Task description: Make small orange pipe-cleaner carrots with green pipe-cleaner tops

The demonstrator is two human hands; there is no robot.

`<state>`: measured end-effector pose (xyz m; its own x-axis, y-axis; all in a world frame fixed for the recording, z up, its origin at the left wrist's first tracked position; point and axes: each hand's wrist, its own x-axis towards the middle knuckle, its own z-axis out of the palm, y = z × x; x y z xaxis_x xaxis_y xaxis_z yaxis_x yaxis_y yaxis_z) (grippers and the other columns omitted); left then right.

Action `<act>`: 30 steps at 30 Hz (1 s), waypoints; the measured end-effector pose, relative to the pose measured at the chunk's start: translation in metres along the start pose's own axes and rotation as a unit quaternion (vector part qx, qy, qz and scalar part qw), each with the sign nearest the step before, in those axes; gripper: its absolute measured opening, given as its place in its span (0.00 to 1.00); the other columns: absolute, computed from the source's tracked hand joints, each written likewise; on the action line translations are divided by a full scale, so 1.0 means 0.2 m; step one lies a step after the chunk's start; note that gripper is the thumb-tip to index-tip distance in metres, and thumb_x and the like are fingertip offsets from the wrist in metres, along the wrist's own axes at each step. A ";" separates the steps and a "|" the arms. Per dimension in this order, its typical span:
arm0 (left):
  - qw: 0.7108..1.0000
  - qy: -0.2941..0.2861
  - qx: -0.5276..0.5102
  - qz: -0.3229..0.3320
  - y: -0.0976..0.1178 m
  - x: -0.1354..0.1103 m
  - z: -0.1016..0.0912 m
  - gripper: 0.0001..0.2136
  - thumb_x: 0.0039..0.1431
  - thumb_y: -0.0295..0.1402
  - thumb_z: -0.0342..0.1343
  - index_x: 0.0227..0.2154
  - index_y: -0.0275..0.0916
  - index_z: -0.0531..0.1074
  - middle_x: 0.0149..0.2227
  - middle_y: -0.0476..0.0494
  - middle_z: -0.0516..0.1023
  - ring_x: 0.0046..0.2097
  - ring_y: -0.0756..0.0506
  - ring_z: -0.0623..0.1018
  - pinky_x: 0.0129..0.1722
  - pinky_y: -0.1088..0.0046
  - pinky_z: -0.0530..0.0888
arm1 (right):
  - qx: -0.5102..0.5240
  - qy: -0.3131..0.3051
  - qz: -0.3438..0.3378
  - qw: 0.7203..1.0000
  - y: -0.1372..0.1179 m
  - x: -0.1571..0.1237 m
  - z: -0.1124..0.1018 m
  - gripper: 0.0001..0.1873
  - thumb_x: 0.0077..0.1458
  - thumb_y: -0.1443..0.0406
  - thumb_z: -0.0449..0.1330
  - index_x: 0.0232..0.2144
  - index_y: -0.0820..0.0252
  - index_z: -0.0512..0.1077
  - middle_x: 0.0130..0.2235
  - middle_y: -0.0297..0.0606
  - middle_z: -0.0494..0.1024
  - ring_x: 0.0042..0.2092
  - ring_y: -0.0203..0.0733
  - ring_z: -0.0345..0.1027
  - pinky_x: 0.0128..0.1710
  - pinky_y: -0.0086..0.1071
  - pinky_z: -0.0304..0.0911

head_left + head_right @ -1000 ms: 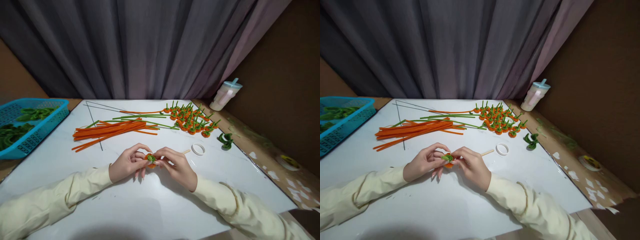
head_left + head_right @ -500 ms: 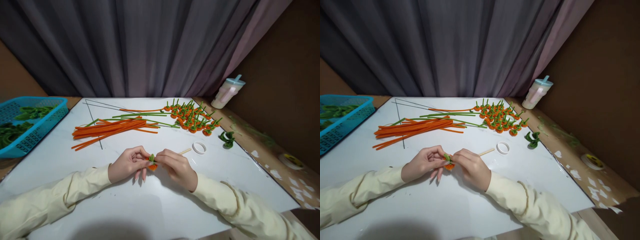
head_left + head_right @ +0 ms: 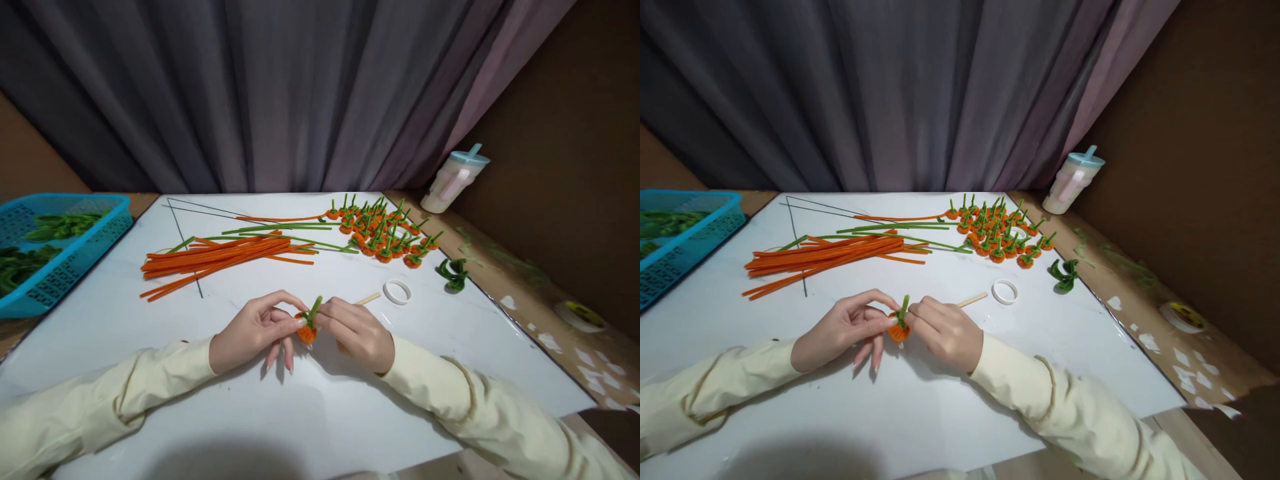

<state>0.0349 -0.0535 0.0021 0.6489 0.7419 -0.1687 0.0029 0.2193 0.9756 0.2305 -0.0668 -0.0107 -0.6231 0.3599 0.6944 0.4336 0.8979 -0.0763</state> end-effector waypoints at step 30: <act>0.842 -0.018 0.509 0.180 -0.09 -0.03 0.00 0.10 0.63 0.32 0.36 0.27 0.41 0.56 0.18 0.55 0.54 0.16 0.51 0.57 0.19 0.73 0.51 | -0.036 -0.035 -0.107 0.993 -0.02 -0.01 0.01 0.09 0.57 0.75 0.47 0.37 0.70 0.67 0.29 0.47 0.74 0.29 0.41 0.66 0.25 0.33 0.62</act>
<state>0.0311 -0.0616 -0.0150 0.7697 0.6205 0.1499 0.4396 -0.6855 0.5805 0.2290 -0.0701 -0.0140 -0.7492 0.1815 0.6370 0.3294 0.9364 0.1207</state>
